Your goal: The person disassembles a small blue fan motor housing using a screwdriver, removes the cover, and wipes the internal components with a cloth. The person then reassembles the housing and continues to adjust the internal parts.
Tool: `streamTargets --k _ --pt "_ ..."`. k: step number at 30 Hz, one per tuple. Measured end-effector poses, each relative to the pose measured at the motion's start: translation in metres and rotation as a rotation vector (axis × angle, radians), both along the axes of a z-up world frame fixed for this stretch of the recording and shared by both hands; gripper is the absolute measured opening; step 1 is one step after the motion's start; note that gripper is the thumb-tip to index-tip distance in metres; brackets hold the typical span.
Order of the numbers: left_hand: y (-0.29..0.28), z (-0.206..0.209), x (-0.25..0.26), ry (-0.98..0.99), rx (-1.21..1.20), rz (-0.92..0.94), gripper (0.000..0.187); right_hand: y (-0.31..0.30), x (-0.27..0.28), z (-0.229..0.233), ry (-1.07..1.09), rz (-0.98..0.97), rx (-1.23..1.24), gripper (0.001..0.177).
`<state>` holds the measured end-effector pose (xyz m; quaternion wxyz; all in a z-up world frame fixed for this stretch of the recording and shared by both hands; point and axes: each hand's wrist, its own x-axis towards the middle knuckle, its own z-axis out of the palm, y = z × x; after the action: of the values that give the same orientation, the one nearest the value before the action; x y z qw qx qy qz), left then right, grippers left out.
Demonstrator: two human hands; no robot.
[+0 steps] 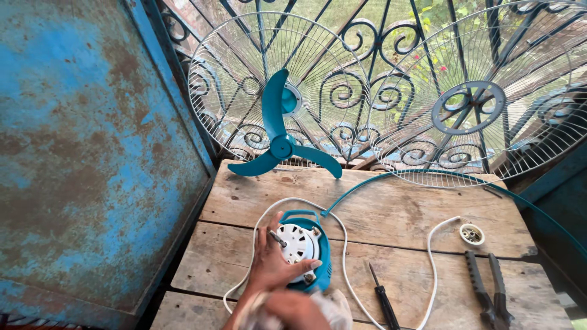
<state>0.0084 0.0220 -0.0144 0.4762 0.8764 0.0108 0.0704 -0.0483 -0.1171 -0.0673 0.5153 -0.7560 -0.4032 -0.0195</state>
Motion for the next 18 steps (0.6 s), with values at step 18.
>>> streamTargets --k 18 --pt "0.089 -0.086 0.022 0.012 -0.881 0.143 0.113 -0.077 0.039 -0.034 0.273 -0.506 -0.335 0.044"
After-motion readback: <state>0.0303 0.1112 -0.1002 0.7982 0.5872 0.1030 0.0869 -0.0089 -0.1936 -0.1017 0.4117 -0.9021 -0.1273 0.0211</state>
